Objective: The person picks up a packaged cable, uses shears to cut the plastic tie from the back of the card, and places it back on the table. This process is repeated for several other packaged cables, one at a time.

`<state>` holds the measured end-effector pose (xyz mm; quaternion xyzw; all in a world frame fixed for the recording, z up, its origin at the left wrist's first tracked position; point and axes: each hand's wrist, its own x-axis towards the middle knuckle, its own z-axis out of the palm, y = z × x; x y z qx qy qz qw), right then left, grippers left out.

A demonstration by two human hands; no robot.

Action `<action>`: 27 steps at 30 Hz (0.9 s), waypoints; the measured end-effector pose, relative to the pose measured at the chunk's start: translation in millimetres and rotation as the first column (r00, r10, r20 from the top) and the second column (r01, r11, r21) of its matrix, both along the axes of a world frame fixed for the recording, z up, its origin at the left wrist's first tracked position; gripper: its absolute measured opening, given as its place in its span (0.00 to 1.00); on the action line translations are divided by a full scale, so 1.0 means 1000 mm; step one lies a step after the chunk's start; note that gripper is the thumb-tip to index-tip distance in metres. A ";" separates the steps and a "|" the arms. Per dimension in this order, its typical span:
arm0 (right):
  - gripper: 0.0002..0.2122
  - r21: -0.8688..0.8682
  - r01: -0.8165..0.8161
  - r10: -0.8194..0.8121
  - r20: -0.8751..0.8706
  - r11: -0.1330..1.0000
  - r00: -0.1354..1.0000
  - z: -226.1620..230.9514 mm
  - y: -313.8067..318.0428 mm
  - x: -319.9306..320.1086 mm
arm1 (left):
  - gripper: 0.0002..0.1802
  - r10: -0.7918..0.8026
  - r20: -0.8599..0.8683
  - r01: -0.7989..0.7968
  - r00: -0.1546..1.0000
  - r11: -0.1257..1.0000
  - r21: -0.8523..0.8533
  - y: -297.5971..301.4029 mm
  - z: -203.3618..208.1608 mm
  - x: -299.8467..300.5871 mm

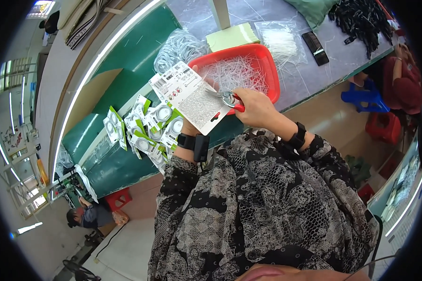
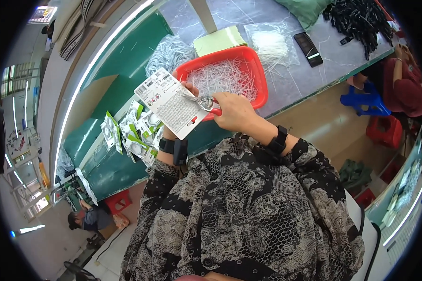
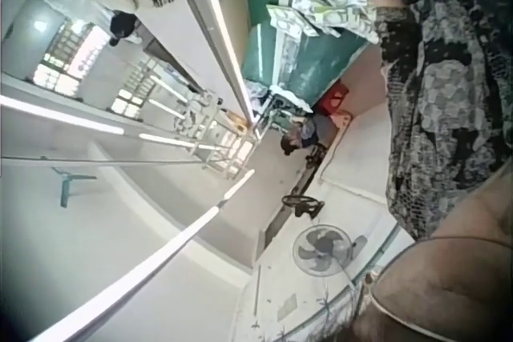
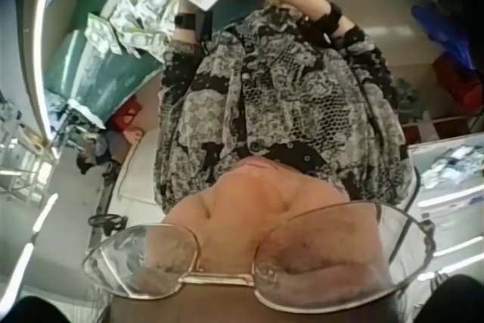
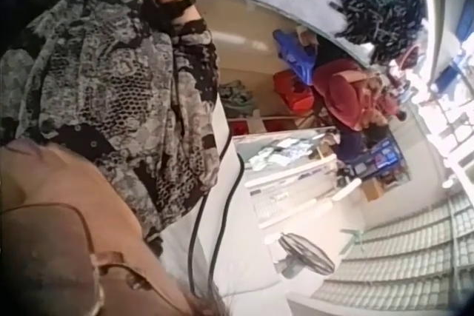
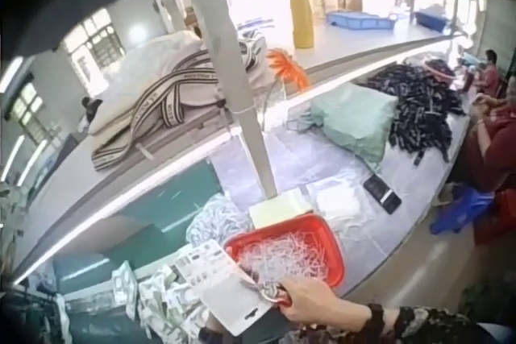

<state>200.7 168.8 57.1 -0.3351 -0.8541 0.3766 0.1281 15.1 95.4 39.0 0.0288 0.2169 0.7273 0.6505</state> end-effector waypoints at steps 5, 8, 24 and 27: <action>0.16 0.107 0.042 -0.042 -0.005 0.993 0.999 -0.011 0.007 0.003 | 0.32 0.099 -0.107 -0.101 0.989 0.995 -0.015 0.008 0.007 0.012; 0.16 0.095 0.052 -0.053 0.008 0.994 0.999 -0.009 0.010 0.003 | 0.32 0.068 -0.098 -0.074 0.993 0.996 -0.054 0.009 -0.002 0.012; 0.17 -0.169 -0.036 0.077 0.241 0.985 0.968 -0.045 0.014 0.021 | 0.34 -0.023 -0.186 -0.001 0.982 0.992 -0.125 0.011 -0.042 0.034; 0.16 -0.260 -0.040 0.113 0.276 0.965 0.955 -0.058 0.015 0.030 | 0.32 -0.065 -0.170 0.026 0.983 0.975 -0.222 0.004 -0.068 0.031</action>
